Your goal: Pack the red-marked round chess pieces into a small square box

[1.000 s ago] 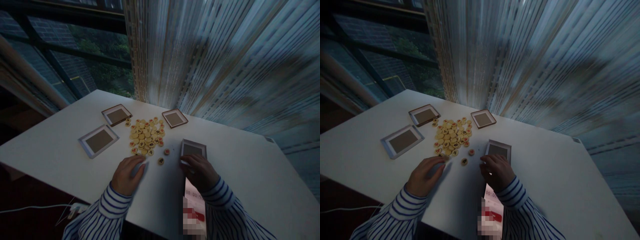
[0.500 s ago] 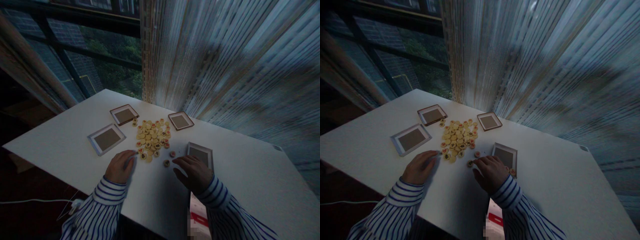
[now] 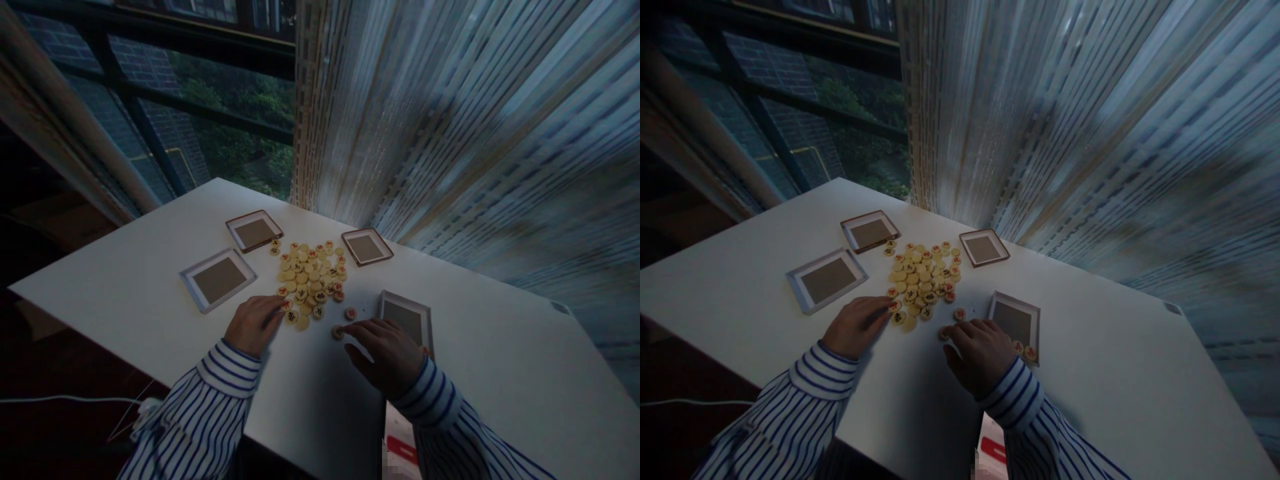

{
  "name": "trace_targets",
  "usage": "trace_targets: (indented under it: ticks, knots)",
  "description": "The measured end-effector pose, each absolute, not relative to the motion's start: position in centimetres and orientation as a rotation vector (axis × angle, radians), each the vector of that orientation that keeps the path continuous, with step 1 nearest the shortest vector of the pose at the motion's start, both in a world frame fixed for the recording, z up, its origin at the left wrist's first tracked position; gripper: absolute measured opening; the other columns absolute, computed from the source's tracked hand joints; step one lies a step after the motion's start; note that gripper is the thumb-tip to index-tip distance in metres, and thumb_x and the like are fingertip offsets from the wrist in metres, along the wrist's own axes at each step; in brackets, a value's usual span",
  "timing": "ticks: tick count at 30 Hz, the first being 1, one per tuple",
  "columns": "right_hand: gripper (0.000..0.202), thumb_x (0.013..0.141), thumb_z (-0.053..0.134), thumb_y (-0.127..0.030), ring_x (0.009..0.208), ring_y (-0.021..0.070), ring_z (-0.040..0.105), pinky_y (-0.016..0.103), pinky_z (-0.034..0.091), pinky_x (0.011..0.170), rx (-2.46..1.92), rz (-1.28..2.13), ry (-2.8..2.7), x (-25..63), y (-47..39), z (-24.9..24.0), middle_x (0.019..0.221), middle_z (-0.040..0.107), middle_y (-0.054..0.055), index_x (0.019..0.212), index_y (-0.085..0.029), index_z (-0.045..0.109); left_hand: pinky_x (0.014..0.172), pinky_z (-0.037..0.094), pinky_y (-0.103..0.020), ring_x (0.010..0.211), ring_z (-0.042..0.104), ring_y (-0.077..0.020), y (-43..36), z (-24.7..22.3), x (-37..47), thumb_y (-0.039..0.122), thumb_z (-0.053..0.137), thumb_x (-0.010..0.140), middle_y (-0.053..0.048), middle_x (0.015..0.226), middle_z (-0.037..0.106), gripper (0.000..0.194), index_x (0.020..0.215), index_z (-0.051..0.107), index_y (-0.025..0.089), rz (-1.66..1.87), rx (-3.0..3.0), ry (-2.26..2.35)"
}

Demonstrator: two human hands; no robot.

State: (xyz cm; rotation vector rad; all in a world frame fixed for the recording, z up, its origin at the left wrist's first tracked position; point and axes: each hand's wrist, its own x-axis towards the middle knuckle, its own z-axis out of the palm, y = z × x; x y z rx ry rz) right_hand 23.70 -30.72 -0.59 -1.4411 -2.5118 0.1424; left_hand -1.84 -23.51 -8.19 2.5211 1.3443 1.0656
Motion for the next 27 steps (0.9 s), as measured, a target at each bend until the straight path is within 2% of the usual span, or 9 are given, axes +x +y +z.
trace_targets:
  ticks: [21, 27]
  knots:
    - [0.025, 0.082, 0.048, -0.022, 0.086, 0.0202, 0.063, 0.034, 0.045, 0.074, -1.467, 0.251, -2.538, 23.27, -30.61, -0.51, 0.095, 0.069, 0.006, 0.104, -0.021, 0.06, 0.075, 0.05, -0.035, 0.085, 0.063, -0.0208, -23.06, -8.22, -1.75, 0.037, 0.047, 0.083, -0.006, 0.091, 0.071, 0.028, 0.094, 0.066, 0.019, 0.925, 2.469, 1.397]
    - [0.025, 0.081, 0.05, -0.022, 0.087, 0.0203, 0.063, 0.034, 0.045, 0.075, -1.479, 0.247, -2.54, 23.3, -30.83, -0.42, 0.096, 0.068, 0.006, 0.104, -0.021, 0.06, 0.075, 0.049, -0.036, 0.084, 0.063, -0.0218, -23.23, -8.26, -1.81, 0.04, 0.047, 0.083, -0.008, 0.09, 0.071, 0.031, 0.093, 0.066, 0.017, 0.99, 2.445, 1.458]
